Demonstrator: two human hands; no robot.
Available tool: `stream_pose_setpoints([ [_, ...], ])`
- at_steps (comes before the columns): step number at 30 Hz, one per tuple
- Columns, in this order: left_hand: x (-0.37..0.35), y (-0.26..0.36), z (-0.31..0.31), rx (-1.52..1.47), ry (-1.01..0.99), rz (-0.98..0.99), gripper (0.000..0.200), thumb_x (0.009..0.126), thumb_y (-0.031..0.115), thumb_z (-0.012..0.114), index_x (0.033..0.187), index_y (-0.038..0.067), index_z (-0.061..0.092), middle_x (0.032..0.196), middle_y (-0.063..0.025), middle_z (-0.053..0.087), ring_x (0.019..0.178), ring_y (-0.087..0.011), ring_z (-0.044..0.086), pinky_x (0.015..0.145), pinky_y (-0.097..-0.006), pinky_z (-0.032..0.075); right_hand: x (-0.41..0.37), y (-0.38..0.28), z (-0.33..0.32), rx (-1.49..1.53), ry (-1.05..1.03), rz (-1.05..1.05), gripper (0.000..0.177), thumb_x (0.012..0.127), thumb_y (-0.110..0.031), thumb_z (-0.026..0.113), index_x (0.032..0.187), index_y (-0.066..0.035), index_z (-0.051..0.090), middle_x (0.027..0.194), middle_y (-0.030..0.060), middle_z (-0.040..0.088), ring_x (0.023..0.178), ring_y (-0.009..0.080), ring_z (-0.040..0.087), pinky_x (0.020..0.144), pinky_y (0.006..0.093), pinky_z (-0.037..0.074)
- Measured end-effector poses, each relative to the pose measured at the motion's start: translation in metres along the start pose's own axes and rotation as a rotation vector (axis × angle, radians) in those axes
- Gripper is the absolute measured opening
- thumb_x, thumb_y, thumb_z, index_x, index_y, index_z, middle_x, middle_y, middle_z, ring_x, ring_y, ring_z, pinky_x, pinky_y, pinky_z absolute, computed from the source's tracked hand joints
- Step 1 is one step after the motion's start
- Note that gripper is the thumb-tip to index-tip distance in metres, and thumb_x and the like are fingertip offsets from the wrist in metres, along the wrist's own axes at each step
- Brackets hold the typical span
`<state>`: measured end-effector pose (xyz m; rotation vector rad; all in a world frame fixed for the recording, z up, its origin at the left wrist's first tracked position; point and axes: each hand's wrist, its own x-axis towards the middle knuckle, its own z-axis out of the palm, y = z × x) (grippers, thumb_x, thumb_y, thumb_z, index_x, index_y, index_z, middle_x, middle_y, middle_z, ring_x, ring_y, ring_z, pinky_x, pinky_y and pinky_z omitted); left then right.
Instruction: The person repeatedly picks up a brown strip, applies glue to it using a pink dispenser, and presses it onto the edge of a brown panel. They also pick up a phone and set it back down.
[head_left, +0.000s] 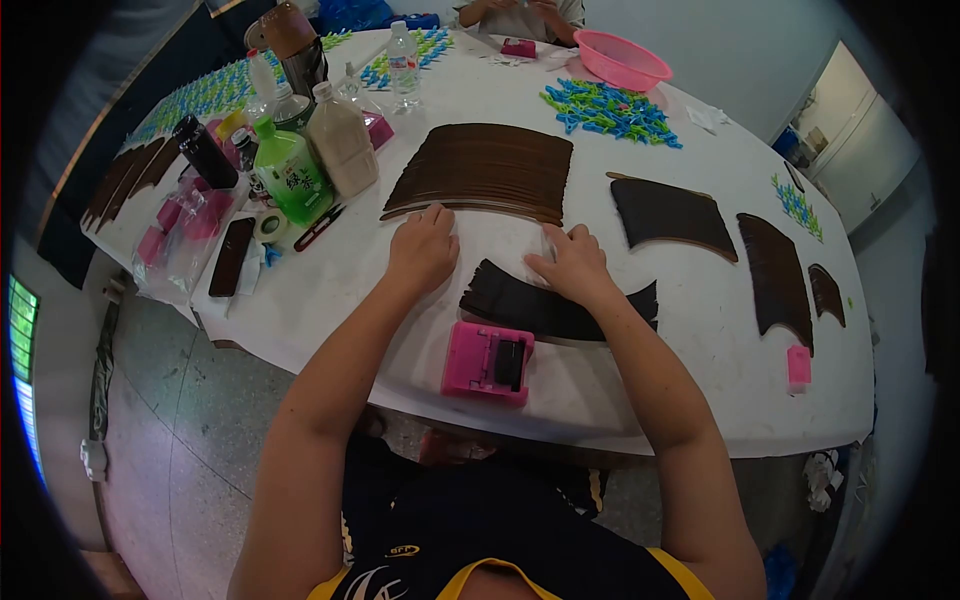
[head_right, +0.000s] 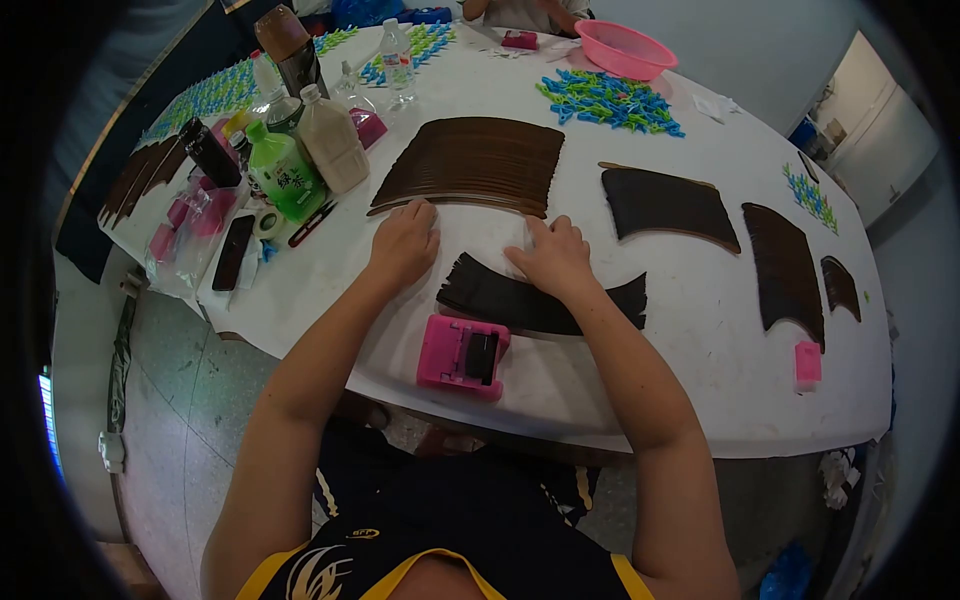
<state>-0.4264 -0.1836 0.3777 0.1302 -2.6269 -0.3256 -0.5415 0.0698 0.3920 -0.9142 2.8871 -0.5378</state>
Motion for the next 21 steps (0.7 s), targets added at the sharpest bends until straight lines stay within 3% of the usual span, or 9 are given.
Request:
stream_pose_setpoints([
  [21, 0.011, 0.004, 0.009, -0.074, 0.023, 0.14, 0.025, 0.092, 0.014, 0.066, 0.115, 0.004, 0.063, 0.121, -0.0132, 0.066, 0.104, -0.0369, 0.064, 0.091, -0.0485, 0.052, 0.002, -0.005, -0.004, -0.014, -0.022, 0.043, 0.077, 0.088, -0.059, 0.071, 0.15, -0.017, 0.058, 0.136, 0.0224, 0.057, 0.128, 0.0415, 0.056, 0.106, 0.056, 0.046],
])
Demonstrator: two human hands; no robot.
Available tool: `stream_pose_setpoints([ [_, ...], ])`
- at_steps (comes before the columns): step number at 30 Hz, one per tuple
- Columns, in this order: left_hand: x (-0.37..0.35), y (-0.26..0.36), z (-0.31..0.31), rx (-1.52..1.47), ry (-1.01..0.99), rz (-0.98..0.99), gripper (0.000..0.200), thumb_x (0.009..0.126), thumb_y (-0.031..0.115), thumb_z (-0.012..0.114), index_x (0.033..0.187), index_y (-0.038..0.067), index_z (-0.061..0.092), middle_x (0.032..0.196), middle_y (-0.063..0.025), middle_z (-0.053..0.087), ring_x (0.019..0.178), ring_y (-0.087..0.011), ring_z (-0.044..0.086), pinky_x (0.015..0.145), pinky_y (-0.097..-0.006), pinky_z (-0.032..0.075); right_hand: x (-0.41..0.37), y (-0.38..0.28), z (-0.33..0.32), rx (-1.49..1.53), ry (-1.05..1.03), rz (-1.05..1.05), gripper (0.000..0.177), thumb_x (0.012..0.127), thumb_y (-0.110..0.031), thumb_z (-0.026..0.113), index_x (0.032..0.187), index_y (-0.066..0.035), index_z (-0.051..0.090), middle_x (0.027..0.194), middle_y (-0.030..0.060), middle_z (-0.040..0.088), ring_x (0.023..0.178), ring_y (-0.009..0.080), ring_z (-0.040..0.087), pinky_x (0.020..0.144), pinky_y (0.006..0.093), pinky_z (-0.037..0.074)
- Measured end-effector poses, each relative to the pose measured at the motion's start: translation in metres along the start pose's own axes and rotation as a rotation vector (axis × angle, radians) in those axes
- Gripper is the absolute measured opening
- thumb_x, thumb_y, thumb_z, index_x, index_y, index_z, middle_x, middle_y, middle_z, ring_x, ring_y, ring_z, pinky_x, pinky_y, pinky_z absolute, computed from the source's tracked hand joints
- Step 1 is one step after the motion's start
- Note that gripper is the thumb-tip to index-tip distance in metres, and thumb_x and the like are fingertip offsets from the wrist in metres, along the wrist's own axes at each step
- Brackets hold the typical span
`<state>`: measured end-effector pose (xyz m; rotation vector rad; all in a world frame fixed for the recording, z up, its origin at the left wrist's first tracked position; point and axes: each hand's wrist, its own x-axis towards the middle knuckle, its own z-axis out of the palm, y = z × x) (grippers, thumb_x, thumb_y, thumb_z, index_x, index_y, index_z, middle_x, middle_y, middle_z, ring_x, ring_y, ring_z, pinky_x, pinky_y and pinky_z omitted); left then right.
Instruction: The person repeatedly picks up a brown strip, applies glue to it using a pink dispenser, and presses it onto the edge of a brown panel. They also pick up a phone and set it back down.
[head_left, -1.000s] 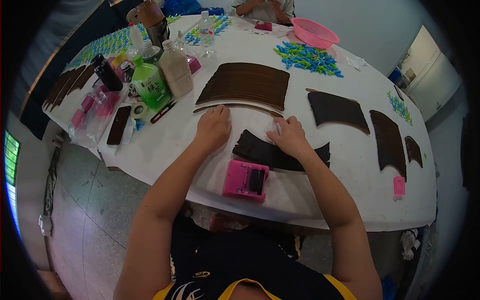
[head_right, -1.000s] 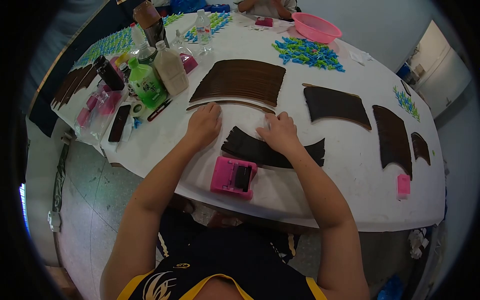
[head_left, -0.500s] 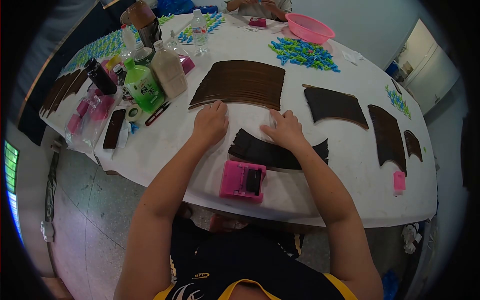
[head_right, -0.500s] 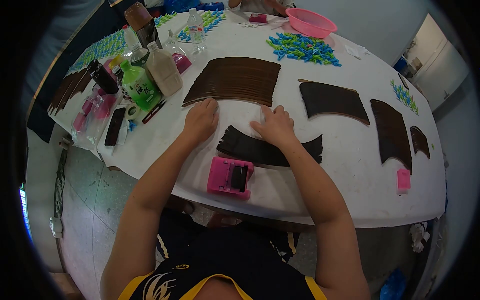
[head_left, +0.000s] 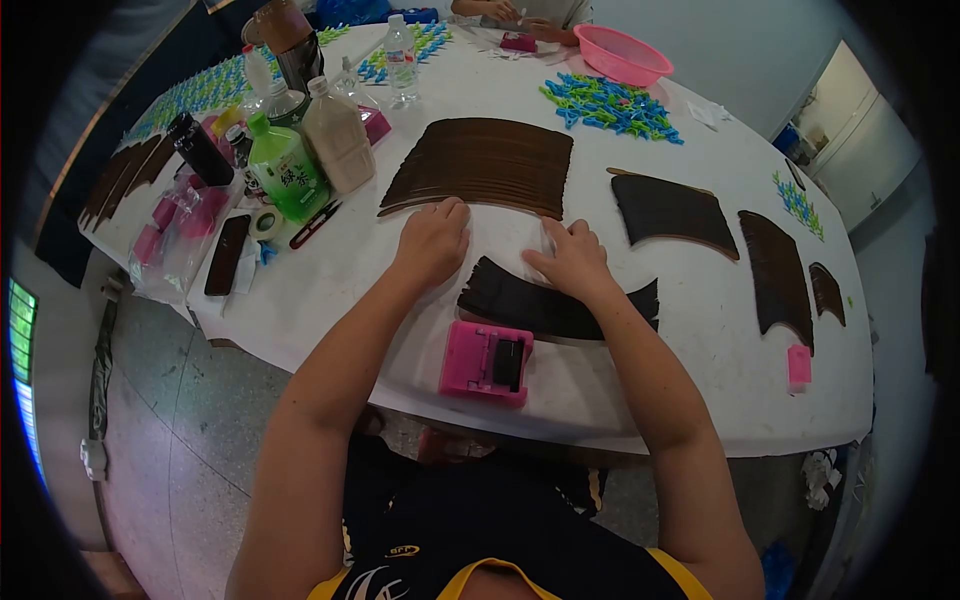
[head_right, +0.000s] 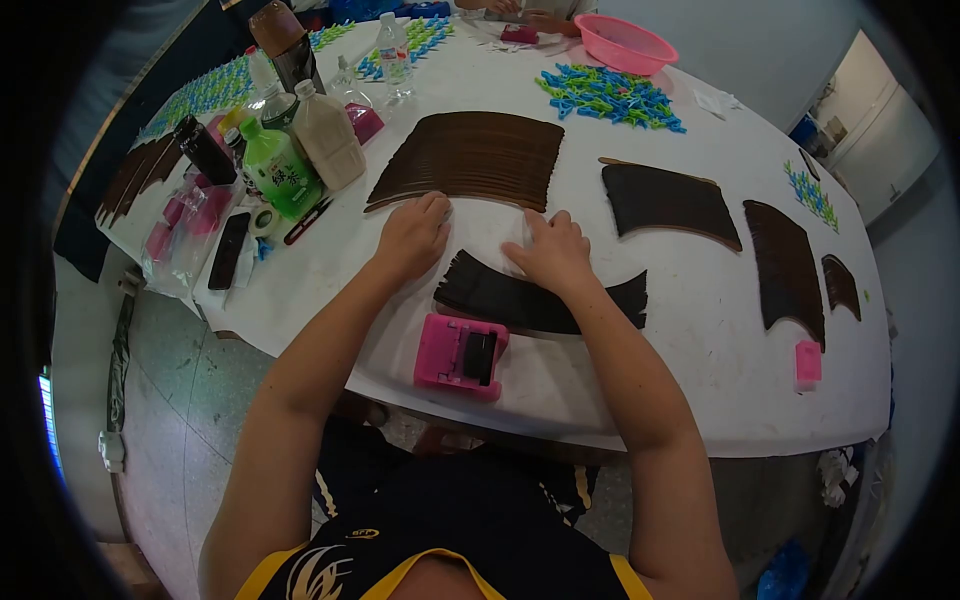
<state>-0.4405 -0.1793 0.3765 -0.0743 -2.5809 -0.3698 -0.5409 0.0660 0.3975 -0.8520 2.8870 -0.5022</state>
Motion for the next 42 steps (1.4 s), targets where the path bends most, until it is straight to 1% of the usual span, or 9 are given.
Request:
stream_pose_setpoints([
  [4, 0.0, 0.0, 0.002, 0.033, 0.0, -0.003, 0.028, 0.092, 0.017, 0.068, 0.117, 0.004, 0.064, 0.125, -0.0116, 0.066, 0.105, -0.0344, 0.065, 0.092, -0.0473, 0.053, 0.0, 0.002, 0.0, 0.02, 0.005, -0.001, 0.075, 0.087, -0.059, 0.072, 0.149, -0.017, 0.059, 0.135, 0.0221, 0.057, 0.127, 0.0416, 0.057, 0.106, 0.0558, 0.047],
  [13, 0.0, -0.003, 0.004, 0.032, 0.016, 0.008, 0.029, 0.091, 0.017, 0.068, 0.116, 0.005, 0.063, 0.121, -0.0116, 0.065, 0.103, -0.0343, 0.064, 0.09, -0.0473, 0.052, 0.001, 0.004, 0.002, 0.028, 0.019, -0.011, 0.075, 0.087, -0.057, 0.073, 0.149, -0.017, 0.058, 0.135, 0.0218, 0.057, 0.127, 0.0414, 0.057, 0.106, 0.0557, 0.047],
  [22, 0.0, -0.001, 0.001, 0.033, -0.028, -0.014, 0.028, 0.092, 0.018, 0.067, 0.116, 0.004, 0.062, 0.122, -0.0116, 0.065, 0.104, -0.0348, 0.064, 0.091, -0.0474, 0.052, 0.002, 0.003, 0.002, 0.027, 0.009, 0.016, 0.077, 0.087, -0.058, 0.074, 0.15, -0.016, 0.058, 0.136, 0.0213, 0.057, 0.129, 0.0407, 0.056, 0.107, 0.0556, 0.046],
  [29, -0.001, 0.0, 0.0, 0.032, -0.017, -0.028, 0.027, 0.092, 0.018, 0.067, 0.115, 0.004, 0.062, 0.123, -0.012, 0.066, 0.106, -0.035, 0.064, 0.093, -0.0475, 0.051, 0.003, 0.002, 0.0, 0.033, -0.012, 0.044, 0.079, 0.086, -0.059, 0.075, 0.151, -0.018, 0.056, 0.137, 0.0204, 0.057, 0.13, 0.0398, 0.056, 0.108, 0.0541, 0.046],
  [32, -0.006, 0.0, -0.002, 0.064, -0.029, -0.072, 0.026, 0.092, 0.02, 0.068, 0.113, 0.004, 0.064, 0.121, -0.0129, 0.067, 0.107, -0.0346, 0.064, 0.092, -0.0472, 0.051, 0.004, 0.0, -0.005, 0.032, -0.035, 0.058, 0.081, 0.086, -0.06, 0.075, 0.153, -0.018, 0.055, 0.138, 0.0201, 0.057, 0.131, 0.0396, 0.056, 0.108, 0.0527, 0.046],
  [35, -0.023, -0.005, -0.011, 0.148, 0.006, -0.157, 0.027, 0.091, 0.019, 0.069, 0.112, 0.004, 0.064, 0.114, -0.0136, 0.067, 0.101, -0.0371, 0.064, 0.089, -0.0495, 0.051, 0.004, 0.0, -0.005, 0.026, -0.045, 0.054, 0.083, 0.086, -0.06, 0.075, 0.155, -0.019, 0.053, 0.139, 0.0202, 0.057, 0.13, 0.0397, 0.056, 0.109, 0.0515, 0.046],
  [38, -0.038, -0.008, -0.024, 0.223, 0.069, -0.258, 0.027, 0.092, 0.023, 0.069, 0.112, 0.005, 0.065, 0.116, -0.0128, 0.067, 0.103, -0.0366, 0.063, 0.09, -0.0509, 0.05, 0.005, 0.001, -0.003, 0.016, -0.042, 0.054, 0.085, 0.086, -0.061, 0.074, 0.156, -0.019, 0.052, 0.139, 0.0205, 0.056, 0.13, 0.0398, 0.056, 0.109, 0.051, 0.046],
  [40, -0.042, -0.006, -0.035, 0.232, -0.042, -0.396, 0.031, 0.094, 0.027, 0.067, 0.115, 0.005, 0.065, 0.123, -0.0129, 0.065, 0.109, -0.0363, 0.062, 0.095, -0.0526, 0.048, 0.005, 0.002, -0.002, 0.01, -0.046, 0.046, 0.086, 0.086, -0.062, 0.074, 0.157, -0.019, 0.052, 0.139, 0.0206, 0.056, 0.13, 0.0399, 0.056, 0.109, 0.0509, 0.046],
  [42, -0.043, -0.005, -0.036, 0.236, -0.038, -0.418, 0.033, 0.094, 0.028, 0.067, 0.118, 0.005, 0.064, 0.127, -0.013, 0.064, 0.111, -0.0362, 0.062, 0.097, -0.0527, 0.047, 0.006, 0.002, -0.002, 0.003, -0.049, 0.058, 0.086, 0.086, -0.062, 0.074, 0.156, -0.016, 0.053, 0.138, 0.021, 0.056, 0.131, 0.0406, 0.055, 0.11, 0.0506, 0.046],
])
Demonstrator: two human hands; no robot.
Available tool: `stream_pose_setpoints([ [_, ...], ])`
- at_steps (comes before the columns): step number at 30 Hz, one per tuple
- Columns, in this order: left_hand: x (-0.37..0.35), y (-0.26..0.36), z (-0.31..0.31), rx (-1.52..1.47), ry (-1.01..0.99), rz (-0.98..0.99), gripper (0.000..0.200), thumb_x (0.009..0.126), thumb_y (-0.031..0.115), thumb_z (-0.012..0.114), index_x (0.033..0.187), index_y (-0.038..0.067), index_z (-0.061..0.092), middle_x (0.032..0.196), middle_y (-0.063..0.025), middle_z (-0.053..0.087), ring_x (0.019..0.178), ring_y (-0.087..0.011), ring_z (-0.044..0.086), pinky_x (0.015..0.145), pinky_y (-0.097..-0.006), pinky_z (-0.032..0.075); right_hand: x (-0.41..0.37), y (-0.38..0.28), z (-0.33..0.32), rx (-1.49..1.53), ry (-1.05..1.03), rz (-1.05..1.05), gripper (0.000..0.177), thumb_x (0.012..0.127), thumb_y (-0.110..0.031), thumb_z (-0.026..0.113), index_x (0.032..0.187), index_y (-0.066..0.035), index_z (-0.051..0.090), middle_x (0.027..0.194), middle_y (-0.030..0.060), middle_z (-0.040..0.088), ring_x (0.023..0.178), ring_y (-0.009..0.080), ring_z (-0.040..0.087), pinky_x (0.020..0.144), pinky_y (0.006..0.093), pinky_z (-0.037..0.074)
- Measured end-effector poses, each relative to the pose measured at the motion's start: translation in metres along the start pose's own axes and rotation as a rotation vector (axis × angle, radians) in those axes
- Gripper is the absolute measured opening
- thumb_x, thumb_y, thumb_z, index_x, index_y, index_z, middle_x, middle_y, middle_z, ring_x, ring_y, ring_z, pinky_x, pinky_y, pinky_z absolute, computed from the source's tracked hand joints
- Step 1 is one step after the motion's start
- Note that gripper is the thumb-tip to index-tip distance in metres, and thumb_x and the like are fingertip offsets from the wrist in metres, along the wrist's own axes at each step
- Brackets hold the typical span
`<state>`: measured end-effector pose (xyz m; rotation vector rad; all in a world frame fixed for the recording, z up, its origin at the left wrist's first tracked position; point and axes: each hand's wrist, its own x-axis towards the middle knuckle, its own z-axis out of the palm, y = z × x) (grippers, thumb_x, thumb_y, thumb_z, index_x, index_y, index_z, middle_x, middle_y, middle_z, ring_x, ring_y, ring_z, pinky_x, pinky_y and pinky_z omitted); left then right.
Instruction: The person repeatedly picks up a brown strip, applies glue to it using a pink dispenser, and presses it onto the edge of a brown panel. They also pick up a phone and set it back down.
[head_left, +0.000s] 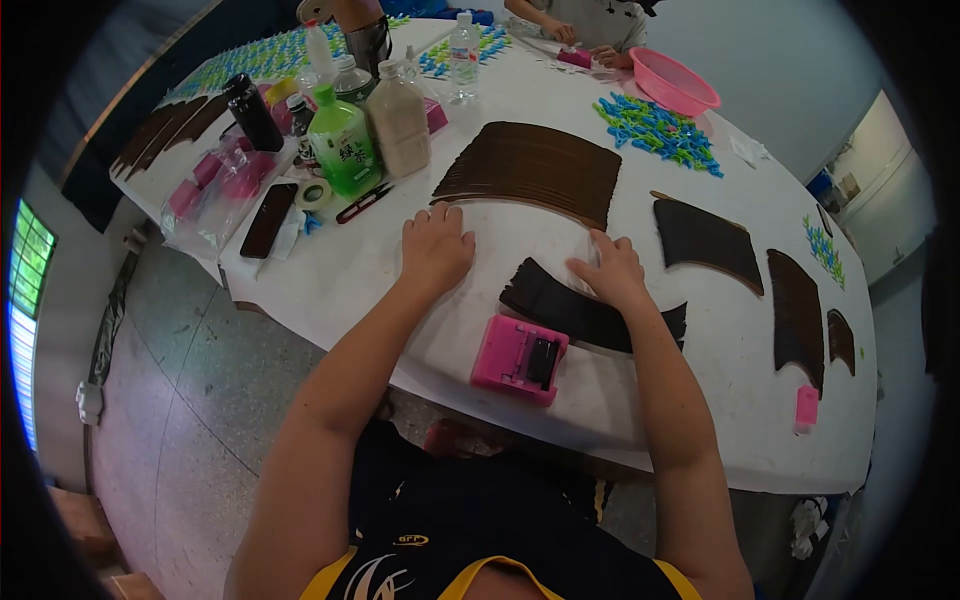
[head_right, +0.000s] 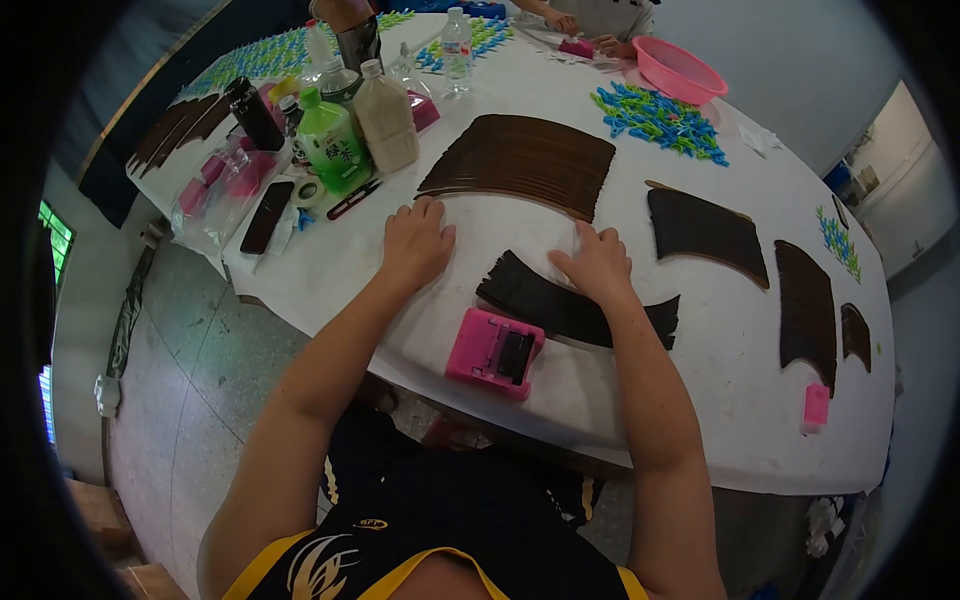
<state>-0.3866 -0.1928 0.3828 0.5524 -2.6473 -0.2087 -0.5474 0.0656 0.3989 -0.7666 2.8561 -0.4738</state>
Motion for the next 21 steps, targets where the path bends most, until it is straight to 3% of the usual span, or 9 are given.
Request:
stream_pose_setpoints([
  [4, 0.001, 0.001, 0.0, -0.004, -0.033, -0.031, 0.04, 0.095, 0.031, 0.066, 0.126, 0.006, 0.062, 0.134, -0.0132, 0.06, 0.116, -0.036, 0.06, 0.1, -0.0528, 0.045, -0.001, 0.017, -0.003, 0.055, 0.003, -0.06, 0.078, 0.088, -0.051, 0.078, 0.152, -0.011, 0.056, 0.137, 0.022, 0.056, 0.127, 0.0387, 0.059, 0.106, 0.0468, 0.05],
  [6, 0.001, 0.0, 0.001, -0.006, -0.036, -0.034, 0.041, 0.095, 0.031, 0.066, 0.127, 0.006, 0.061, 0.135, -0.0134, 0.06, 0.116, -0.0362, 0.06, 0.101, -0.0527, 0.045, -0.008, 0.025, -0.008, 0.334, 0.025, -0.174, 0.064, 0.091, -0.036, 0.079, 0.144, -0.007, 0.061, 0.132, 0.0204, 0.058, 0.117, 0.034, 0.064, 0.099, 0.0421, 0.054],
  [7, 0.002, 0.0, 0.001, -0.007, -0.04, -0.031, 0.041, 0.095, 0.031, 0.066, 0.127, 0.005, 0.06, 0.136, -0.0135, 0.059, 0.116, -0.0363, 0.06, 0.101, -0.0527, 0.045, -0.014, 0.029, -0.01, 0.331, 0.025, -0.177, 0.064, 0.091, -0.036, 0.079, 0.144, -0.007, 0.061, 0.132, 0.0204, 0.058, 0.117, 0.034, 0.064, 0.099, 0.0421, 0.054],
  [9, 0.002, -0.001, 0.002, -0.012, -0.042, -0.033, 0.042, 0.096, 0.031, 0.065, 0.128, 0.005, 0.06, 0.136, -0.0136, 0.059, 0.117, -0.0365, 0.06, 0.102, -0.0527, 0.044, -0.041, 0.024, -0.03, 0.371, 0.157, -0.28, 0.045, 0.093, -0.024, 0.078, 0.131, -0.003, 0.067, 0.122, 0.0163, 0.062, 0.107, 0.0287, 0.066, 0.092, 0.0396, 0.056],
  [12, 0.002, -0.002, 0.003, -0.021, -0.043, -0.035, 0.042, 0.096, 0.032, 0.064, 0.128, 0.004, 0.059, 0.136, -0.0137, 0.058, 0.117, -0.0367, 0.06, 0.102, -0.0529, 0.044, -0.088, 0.022, -0.05, 0.4, 0.193, -0.336, 0.035, 0.09, -0.019, 0.081, 0.118, -0.002, 0.07, 0.112, 0.0139, 0.064, 0.104, 0.0297, 0.065, 0.09, 0.0409, 0.055],
  [13, 0.002, -0.001, 0.003, -0.023, -0.04, -0.033, 0.042, 0.096, 0.032, 0.064, 0.128, 0.004, 0.059, 0.136, -0.0137, 0.058, 0.117, -0.0368, 0.06, 0.102, -0.0529, 0.044, -0.099, 0.028, -0.048, 0.397, 0.193, -0.336, 0.035, 0.09, -0.019, 0.081, 0.118, -0.002, 0.07, 0.112, 0.0139, 0.064, 0.104, 0.0297, 0.065, 0.09, 0.0409, 0.055],
  [15, 0.003, -0.001, 0.003, -0.023, -0.042, -0.039, 0.042, 0.096, 0.032, 0.064, 0.127, 0.004, 0.059, 0.135, -0.0137, 0.058, 0.117, -0.0368, 0.06, 0.103, -0.0528, 0.044, -0.121, 0.043, -0.047, 0.235, 0.292, -0.53, 0.028, 0.084, -0.012, 0.083, 0.106, -0.002, 0.07, 0.106, 0.0131, 0.065, 0.1, 0.0322, 0.064, 0.086, 0.0423, 0.054],
  [21, 0.006, -0.001, 0.001, 0.002, -0.088, -0.052, 0.046, 0.096, 0.036, 0.063, 0.129, 0.004, 0.061, 0.137, -0.0137, 0.058, 0.119, -0.0345, 0.06, 0.102, -0.0513, 0.044, -0.155, 0.068, -0.027, 0.025, 0.383, -0.628, 0.021, 0.079, -0.003, 0.08, 0.096, -0.005, 0.068, 0.103, 0.0109, 0.065, 0.092, 0.0323, 0.063, 0.081, 0.042, 0.051],
])
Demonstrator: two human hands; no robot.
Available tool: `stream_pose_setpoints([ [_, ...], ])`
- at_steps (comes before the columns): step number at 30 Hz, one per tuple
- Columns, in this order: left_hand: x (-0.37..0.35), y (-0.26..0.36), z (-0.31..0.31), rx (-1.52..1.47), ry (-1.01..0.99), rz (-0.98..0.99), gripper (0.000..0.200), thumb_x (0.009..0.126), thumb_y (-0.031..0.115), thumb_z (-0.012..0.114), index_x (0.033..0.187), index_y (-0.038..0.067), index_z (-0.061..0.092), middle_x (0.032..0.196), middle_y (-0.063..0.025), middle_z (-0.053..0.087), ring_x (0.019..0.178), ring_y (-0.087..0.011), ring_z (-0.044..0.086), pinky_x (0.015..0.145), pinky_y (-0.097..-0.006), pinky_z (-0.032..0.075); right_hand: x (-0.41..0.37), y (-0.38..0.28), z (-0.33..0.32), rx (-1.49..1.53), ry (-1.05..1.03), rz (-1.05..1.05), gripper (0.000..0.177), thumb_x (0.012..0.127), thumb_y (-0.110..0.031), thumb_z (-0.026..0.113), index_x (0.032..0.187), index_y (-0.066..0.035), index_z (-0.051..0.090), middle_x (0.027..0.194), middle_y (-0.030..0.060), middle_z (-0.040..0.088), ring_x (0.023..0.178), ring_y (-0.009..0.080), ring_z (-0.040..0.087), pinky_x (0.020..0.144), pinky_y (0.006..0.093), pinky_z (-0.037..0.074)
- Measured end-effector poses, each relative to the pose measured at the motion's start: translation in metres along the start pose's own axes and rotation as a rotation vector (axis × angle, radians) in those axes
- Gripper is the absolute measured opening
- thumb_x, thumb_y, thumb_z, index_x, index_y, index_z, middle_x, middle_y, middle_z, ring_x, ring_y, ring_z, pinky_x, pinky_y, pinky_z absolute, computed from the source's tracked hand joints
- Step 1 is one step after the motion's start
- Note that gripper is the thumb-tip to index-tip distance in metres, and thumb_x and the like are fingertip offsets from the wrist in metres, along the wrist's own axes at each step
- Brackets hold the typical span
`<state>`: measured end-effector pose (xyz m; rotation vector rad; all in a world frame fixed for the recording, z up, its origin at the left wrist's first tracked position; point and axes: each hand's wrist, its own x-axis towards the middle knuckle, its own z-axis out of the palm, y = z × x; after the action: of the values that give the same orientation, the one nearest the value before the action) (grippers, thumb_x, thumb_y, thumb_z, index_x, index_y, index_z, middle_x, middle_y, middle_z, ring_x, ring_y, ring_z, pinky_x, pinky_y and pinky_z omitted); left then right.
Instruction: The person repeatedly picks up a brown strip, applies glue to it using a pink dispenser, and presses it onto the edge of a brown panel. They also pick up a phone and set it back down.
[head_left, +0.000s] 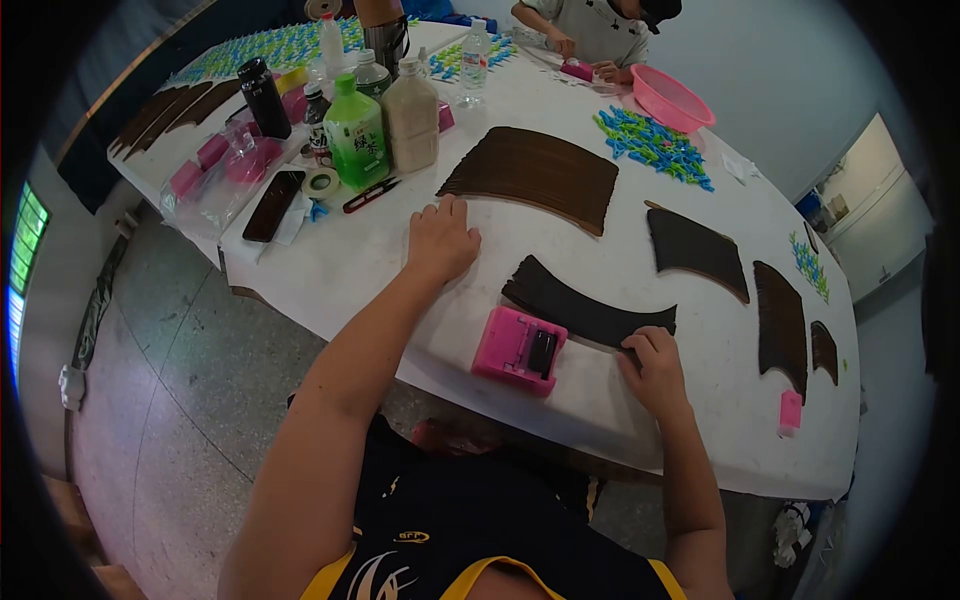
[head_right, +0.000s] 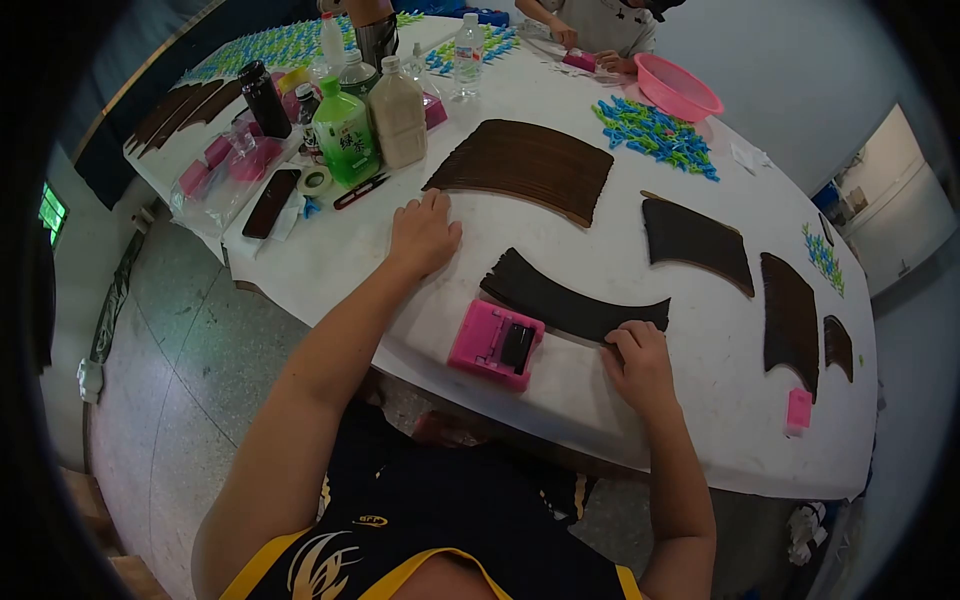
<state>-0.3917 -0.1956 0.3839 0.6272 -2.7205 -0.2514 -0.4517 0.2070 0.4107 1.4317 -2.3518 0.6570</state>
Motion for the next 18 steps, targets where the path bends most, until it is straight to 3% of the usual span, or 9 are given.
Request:
stream_pose_setpoints([
  [8, -0.001, -0.011, -0.009, -0.061, -0.111, -0.039, 0.049, 0.093, 0.033, 0.067, 0.132, 0.005, 0.062, 0.139, -0.013, 0.061, 0.123, -0.0352, 0.06, 0.106, -0.0519, 0.045, -0.007, 0.004, 0.007, -0.058, 0.088, -0.03, 0.017, 0.08, -0.001, 0.078, 0.09, -0.007, 0.066, 0.096, 0.0086, 0.065, 0.09, 0.0318, 0.061, 0.08, 0.0433, 0.05],
  [10, -0.014, -0.016, -0.007, -0.165, 0.006, 0.033, 0.039, 0.091, 0.027, 0.068, 0.125, 0.008, 0.067, 0.133, -0.0117, 0.066, 0.121, -0.0348, 0.061, 0.104, -0.0521, 0.045, -0.008, 0.006, 0.006, -0.076, 0.098, -0.037, 0.016, 0.08, -0.001, 0.078, 0.089, -0.007, 0.066, 0.096, 0.0084, 0.064, 0.09, 0.0315, 0.061, 0.08, 0.0433, 0.05],
  [14, -0.034, -0.004, -0.032, -0.262, 0.036, 0.111, 0.027, 0.091, 0.022, 0.069, 0.114, 0.009, 0.072, 0.123, -0.0102, 0.071, 0.116, -0.0344, 0.064, 0.102, -0.0525, 0.045, -0.01, 0.006, 0.001, -0.145, 0.056, -0.04, 0.018, 0.081, -0.004, 0.079, 0.089, -0.008, 0.064, 0.097, 0.0077, 0.064, 0.092, 0.0306, 0.061, 0.082, 0.043, 0.048],
  [17, -0.043, 0.021, -0.063, -0.339, 0.048, 0.255, 0.019, 0.09, 0.018, 0.07, 0.106, 0.008, 0.074, 0.109, -0.0099, 0.074, 0.11, -0.0336, 0.066, 0.098, -0.0503, 0.047, 0.002, 0.0, -0.011, -0.167, 0.027, -0.017, 0.018, 0.083, -0.005, 0.078, 0.092, -0.008, 0.062, 0.096, 0.0076, 0.064, 0.092, 0.03, 0.062, 0.084, 0.0434, 0.047],
  [18, -0.045, 0.034, -0.073, -0.383, 0.065, 0.392, 0.018, 0.09, 0.015, 0.071, 0.106, 0.007, 0.073, 0.106, -0.0109, 0.074, 0.107, -0.0345, 0.066, 0.096, -0.0496, 0.049, 0.009, -0.004, -0.018, -0.158, 0.028, -0.008, 0.018, 0.085, -0.006, 0.078, 0.094, -0.008, 0.062, 0.095, 0.0078, 0.064, 0.092, 0.0298, 0.062, 0.084, 0.0437, 0.046],
])
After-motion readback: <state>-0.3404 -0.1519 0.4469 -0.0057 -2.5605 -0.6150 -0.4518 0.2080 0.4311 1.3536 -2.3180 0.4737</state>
